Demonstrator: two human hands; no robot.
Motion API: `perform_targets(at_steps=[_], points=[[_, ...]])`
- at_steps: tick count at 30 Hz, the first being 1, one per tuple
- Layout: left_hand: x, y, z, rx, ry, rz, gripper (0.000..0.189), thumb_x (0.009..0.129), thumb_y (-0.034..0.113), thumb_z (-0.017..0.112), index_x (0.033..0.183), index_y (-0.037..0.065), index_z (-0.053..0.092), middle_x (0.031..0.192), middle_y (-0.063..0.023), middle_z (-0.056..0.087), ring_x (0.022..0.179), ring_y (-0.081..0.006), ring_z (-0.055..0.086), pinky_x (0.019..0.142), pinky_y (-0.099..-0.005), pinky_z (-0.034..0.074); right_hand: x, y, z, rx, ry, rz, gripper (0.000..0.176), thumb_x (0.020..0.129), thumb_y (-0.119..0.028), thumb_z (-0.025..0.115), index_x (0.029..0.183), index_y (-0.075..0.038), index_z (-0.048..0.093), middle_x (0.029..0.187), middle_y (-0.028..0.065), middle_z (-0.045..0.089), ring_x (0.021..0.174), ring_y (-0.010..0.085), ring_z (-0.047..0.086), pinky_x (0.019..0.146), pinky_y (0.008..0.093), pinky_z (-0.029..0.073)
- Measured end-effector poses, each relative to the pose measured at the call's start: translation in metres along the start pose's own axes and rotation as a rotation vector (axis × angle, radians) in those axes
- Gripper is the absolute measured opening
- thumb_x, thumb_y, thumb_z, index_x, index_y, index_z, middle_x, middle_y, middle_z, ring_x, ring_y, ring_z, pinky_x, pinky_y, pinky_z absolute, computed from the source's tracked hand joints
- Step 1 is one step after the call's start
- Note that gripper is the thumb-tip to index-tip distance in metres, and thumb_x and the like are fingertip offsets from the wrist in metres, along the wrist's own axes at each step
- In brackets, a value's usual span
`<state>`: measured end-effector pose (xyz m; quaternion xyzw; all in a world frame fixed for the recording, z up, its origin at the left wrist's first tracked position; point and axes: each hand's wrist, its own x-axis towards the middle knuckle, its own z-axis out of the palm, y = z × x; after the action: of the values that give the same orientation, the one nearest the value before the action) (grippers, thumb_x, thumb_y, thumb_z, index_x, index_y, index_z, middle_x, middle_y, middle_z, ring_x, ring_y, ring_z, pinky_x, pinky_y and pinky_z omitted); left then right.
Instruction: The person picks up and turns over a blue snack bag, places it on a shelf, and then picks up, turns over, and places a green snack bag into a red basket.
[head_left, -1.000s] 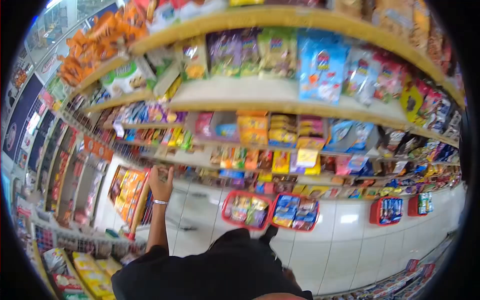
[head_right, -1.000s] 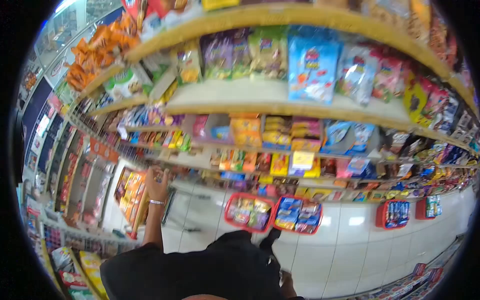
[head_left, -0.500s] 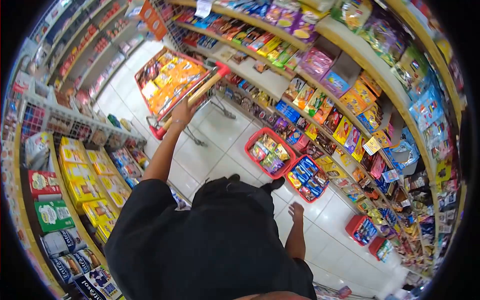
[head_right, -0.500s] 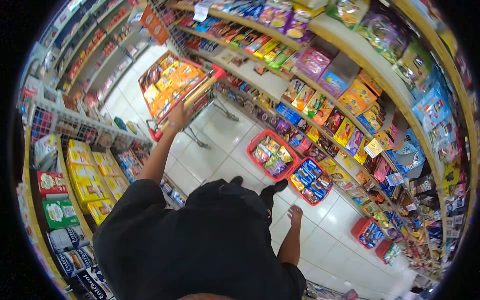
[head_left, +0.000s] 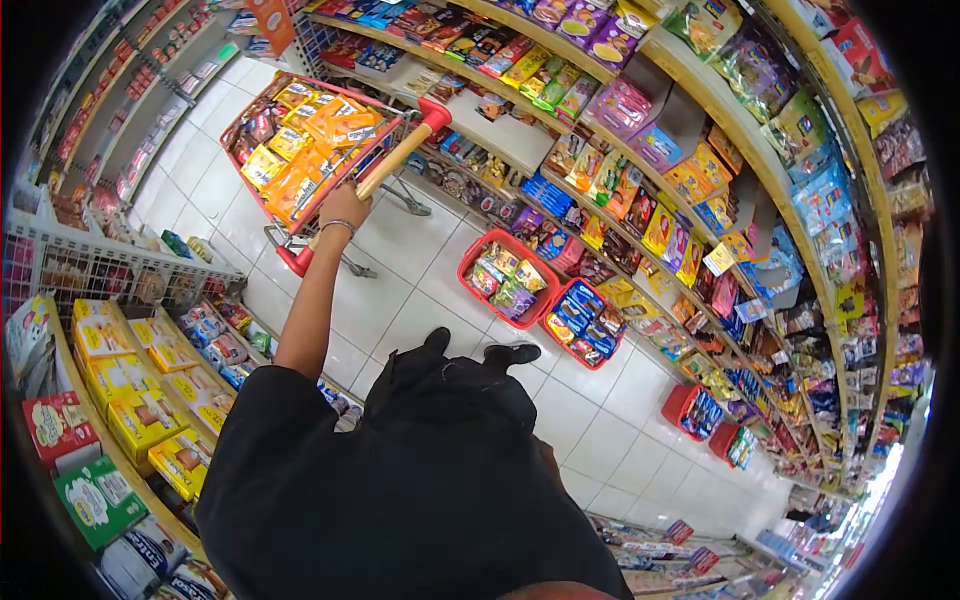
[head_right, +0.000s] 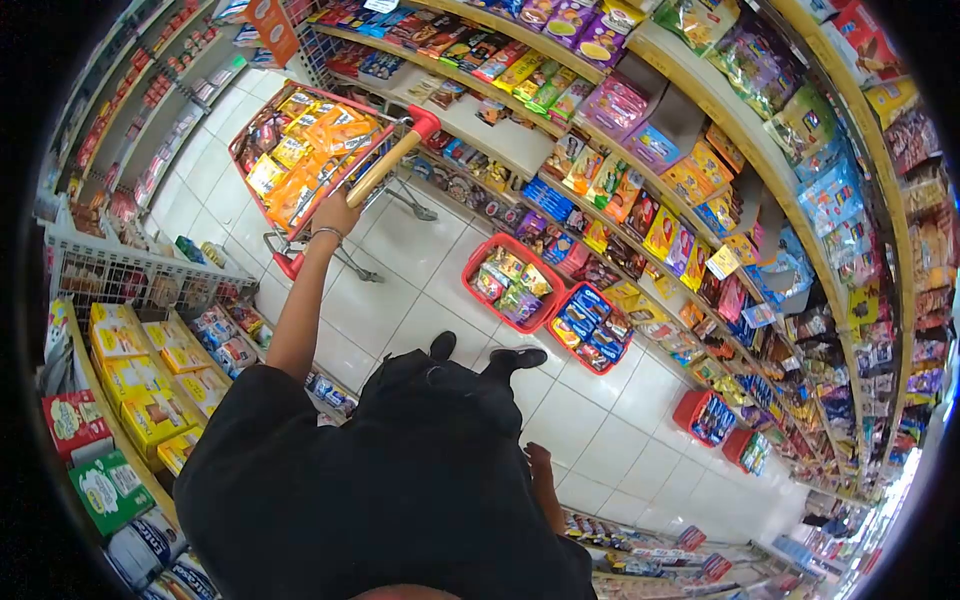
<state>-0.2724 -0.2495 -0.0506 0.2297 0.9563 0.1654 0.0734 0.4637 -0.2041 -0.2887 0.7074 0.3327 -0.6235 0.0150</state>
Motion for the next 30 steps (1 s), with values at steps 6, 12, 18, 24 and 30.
perform_targets(at_steps=[6,12,18,24,30], points=[[-0.003,0.001,-0.003,-0.024,-0.042,-0.06,0.039,0.082,0.032,0.065,0.11,0.006,0.063,0.098,-0.0264,0.066,0.092,-0.0418,0.065,0.084,-0.0497,0.052,-0.017,0.03,0.012,-0.055,-0.015,-0.008,0.023,0.086,-0.025,0.061,0.103,-0.01,0.061,0.098,0.0098,0.065,0.089,0.0267,0.063,0.074,0.0415,0.052],[-0.004,0.003,-0.005,0.003,-0.057,-0.033,0.039,0.081,0.033,0.066,0.109,0.006,0.064,0.096,-0.0253,0.067,0.091,-0.0417,0.065,0.082,-0.0494,0.053,-0.018,0.015,0.04,-0.085,-0.015,-0.114,0.02,0.085,-0.026,0.06,0.096,-0.01,0.062,0.092,0.0105,0.065,0.087,0.0288,0.063,0.072,0.0426,0.051],[0.002,-0.002,0.001,-0.019,-0.051,-0.01,0.039,0.081,0.033,0.065,0.107,0.004,0.065,0.094,-0.0273,0.066,0.091,-0.0425,0.065,0.081,-0.0496,0.052,-0.014,0.022,0.057,-0.398,-0.05,-0.37,0.019,0.083,-0.027,0.06,0.09,-0.01,0.062,0.086,0.0112,0.064,0.085,0.0308,0.064,0.069,0.0436,0.051],[-0.001,0.0,-0.003,-0.029,-0.063,0.008,0.044,0.082,0.034,0.064,0.113,0.003,0.062,0.095,-0.0283,0.065,0.092,-0.0436,0.064,0.081,-0.0498,0.051,-0.009,0.041,0.064,-0.837,-0.003,-0.835,0.018,0.081,-0.028,0.06,0.083,-0.01,0.063,0.08,0.0119,0.064,0.083,0.0329,0.065,0.067,0.0446,0.051],[0.005,-0.008,0.005,0.029,-0.056,0.036,0.043,0.083,0.039,0.063,0.11,0.005,0.063,0.094,-0.0282,0.066,0.091,-0.0435,0.064,0.079,-0.0511,0.052,-0.01,0.025,0.074,-0.717,0.161,-1.069,0.022,0.074,-0.01,0.07,0.094,-0.007,0.06,0.083,0.009,0.066,0.077,0.0263,0.067,0.062,0.0407,0.053]])
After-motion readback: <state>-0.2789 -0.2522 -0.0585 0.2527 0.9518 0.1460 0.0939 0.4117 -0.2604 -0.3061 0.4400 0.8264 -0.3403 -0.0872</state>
